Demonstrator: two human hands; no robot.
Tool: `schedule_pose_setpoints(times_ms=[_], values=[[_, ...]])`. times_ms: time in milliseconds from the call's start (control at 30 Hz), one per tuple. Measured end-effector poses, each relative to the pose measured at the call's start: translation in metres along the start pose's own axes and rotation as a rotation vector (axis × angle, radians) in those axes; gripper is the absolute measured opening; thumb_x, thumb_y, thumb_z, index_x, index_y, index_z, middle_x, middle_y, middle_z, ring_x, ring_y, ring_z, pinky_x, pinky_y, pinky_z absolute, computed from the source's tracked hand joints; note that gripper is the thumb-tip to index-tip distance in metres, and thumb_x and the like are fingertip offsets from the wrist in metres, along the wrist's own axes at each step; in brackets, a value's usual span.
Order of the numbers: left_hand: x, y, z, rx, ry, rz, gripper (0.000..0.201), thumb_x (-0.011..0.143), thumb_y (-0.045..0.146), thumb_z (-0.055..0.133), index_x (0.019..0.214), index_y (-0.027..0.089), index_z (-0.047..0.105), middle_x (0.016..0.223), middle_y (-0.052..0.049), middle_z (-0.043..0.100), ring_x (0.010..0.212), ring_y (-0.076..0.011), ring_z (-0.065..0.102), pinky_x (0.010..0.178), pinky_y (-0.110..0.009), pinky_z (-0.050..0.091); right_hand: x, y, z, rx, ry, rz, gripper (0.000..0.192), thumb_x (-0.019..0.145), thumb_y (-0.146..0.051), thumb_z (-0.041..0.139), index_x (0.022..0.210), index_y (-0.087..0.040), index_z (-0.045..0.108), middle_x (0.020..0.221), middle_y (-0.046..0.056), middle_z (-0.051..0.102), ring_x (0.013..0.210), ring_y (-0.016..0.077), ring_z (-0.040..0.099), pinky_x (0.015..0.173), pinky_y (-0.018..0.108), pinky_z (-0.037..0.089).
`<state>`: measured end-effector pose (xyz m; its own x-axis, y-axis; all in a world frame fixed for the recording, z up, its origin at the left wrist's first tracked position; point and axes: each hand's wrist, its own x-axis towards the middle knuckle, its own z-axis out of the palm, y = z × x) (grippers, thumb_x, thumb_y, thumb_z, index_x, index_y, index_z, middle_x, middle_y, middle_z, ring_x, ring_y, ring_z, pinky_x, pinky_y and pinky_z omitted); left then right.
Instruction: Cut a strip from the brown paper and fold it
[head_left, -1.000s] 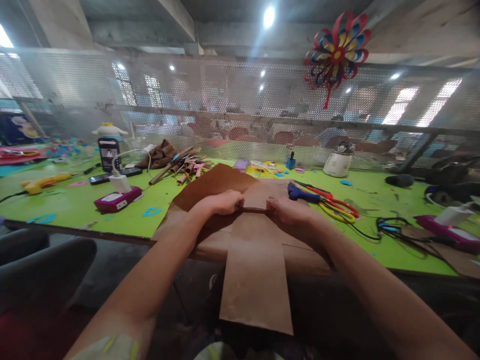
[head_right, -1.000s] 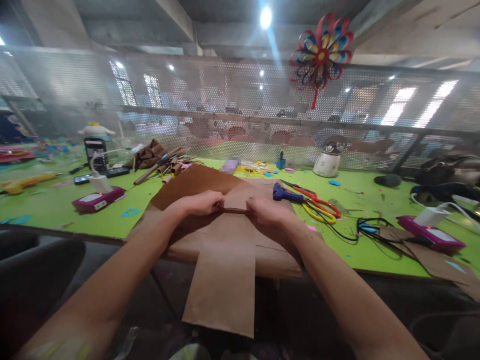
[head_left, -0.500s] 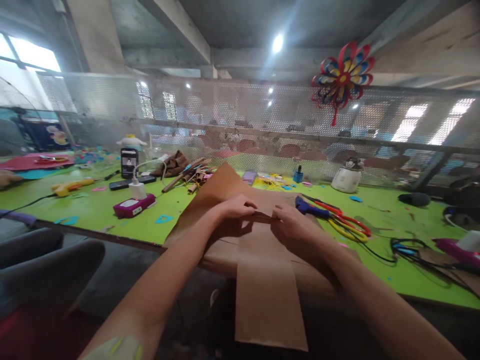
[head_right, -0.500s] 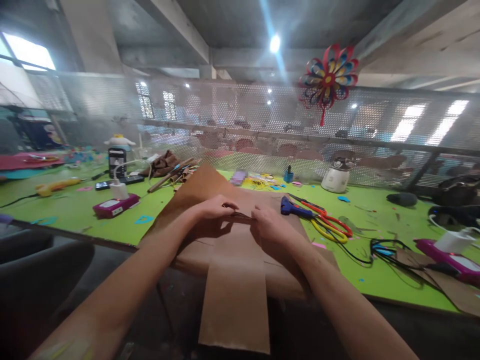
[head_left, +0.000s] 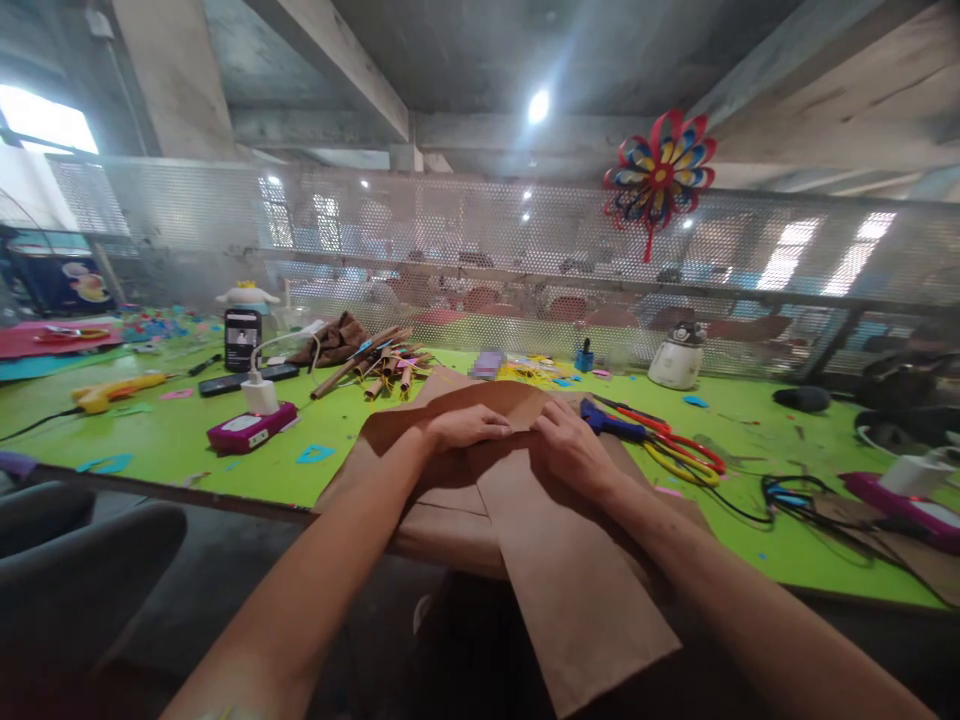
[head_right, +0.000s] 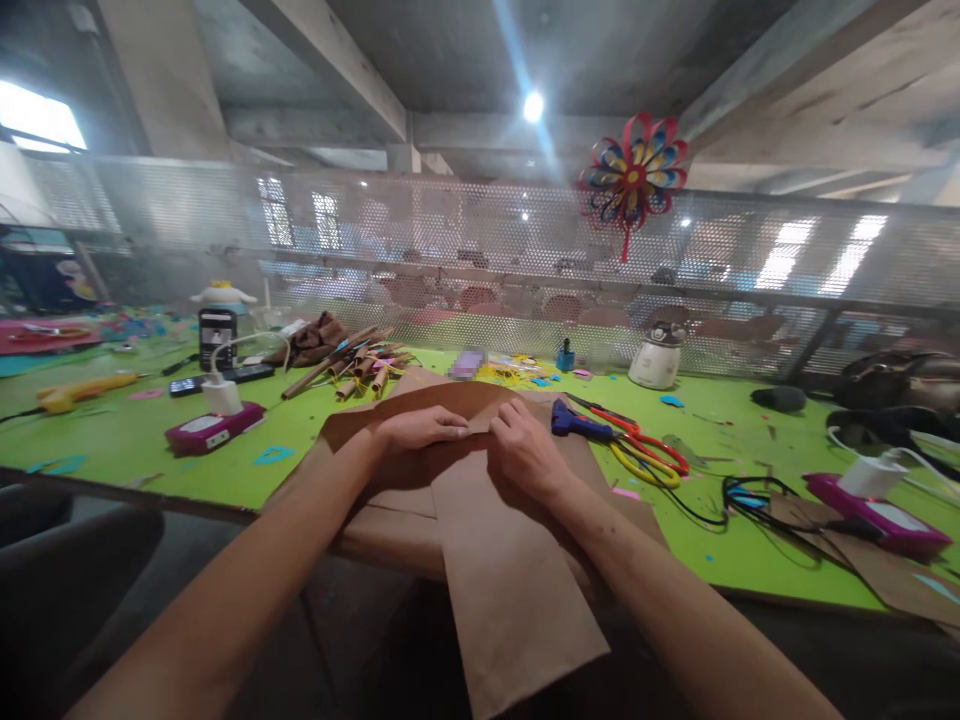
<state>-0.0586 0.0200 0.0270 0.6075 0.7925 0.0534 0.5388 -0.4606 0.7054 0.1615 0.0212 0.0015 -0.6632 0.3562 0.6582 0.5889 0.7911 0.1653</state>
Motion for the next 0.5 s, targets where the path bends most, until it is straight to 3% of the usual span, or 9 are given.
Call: schedule_pose_setpoints(times_ms=[167, 233, 333, 400, 500], values=[[-0.006, 0.011, -0.001, -0.047, 0.002, -0.097, 0.035, 0.083, 0.045, 0.052, 0.088, 0.013, 0.065, 0.076, 0.0, 0.058, 0.068, -0.0122, 0.045, 0.065, -0.023, 0.034, 0.0, 0.002, 0.006, 0.116, 0.046, 0.05, 0.018, 0.083, -0.007, 0.045, 0.075, -0.016, 0.058, 0.082, 0.009, 0.053, 0.085, 0.0219, 0.045, 0.075, 0.034, 0.042], [-0.005, 0.012, -0.002, -0.026, -0.01, -0.12, 0.035, 0.082, 0.044, 0.053, 0.093, 0.012, 0.065, 0.077, -0.001, 0.058, 0.068, -0.012, 0.045, 0.065, -0.023, 0.033, 0.0, 0.002, 0.004, 0.244, 0.066, 0.091, 0.015, 0.08, -0.009, 0.047, 0.082, -0.016, 0.06, 0.087, 0.009, 0.055, 0.088, 0.0217, 0.047, 0.077, 0.035, 0.043], [-0.002, 0.009, -0.002, 0.004, -0.008, -0.112, 0.034, 0.082, 0.04, 0.054, 0.097, 0.011, 0.065, 0.076, -0.001, 0.058, 0.067, -0.0115, 0.045, 0.063, -0.022, 0.034, -0.001, 0.001, -0.003, 0.464, 0.093, 0.219, 0.028, 0.074, -0.008, 0.049, 0.098, -0.017, 0.061, 0.097, 0.008, 0.056, 0.092, 0.0205, 0.052, 0.08, 0.035, 0.045], [0.001, 0.005, -0.001, 0.016, 0.014, -0.049, 0.031, 0.082, 0.038, 0.056, 0.095, 0.01, 0.065, 0.079, -0.003, 0.06, 0.071, -0.0124, 0.047, 0.067, -0.023, 0.036, -0.002, 0.0, -0.008, 0.588, 0.061, 0.275, 0.03, 0.074, -0.013, 0.052, 0.102, -0.019, 0.061, 0.1, 0.009, 0.058, 0.089, 0.0195, 0.054, 0.078, 0.034, 0.046], [0.007, -0.002, 0.004, -0.023, 0.021, 0.064, 0.03, 0.081, 0.037, 0.059, 0.095, 0.011, 0.066, 0.089, -0.005, 0.064, 0.082, -0.0147, 0.052, 0.076, -0.024, 0.038, -0.003, 0.0, -0.012, 0.794, -0.091, 0.304, 0.02, 0.076, -0.029, 0.06, 0.093, -0.019, 0.065, 0.09, 0.007, 0.061, 0.08, 0.0174, 0.055, 0.068, 0.029, 0.046]])
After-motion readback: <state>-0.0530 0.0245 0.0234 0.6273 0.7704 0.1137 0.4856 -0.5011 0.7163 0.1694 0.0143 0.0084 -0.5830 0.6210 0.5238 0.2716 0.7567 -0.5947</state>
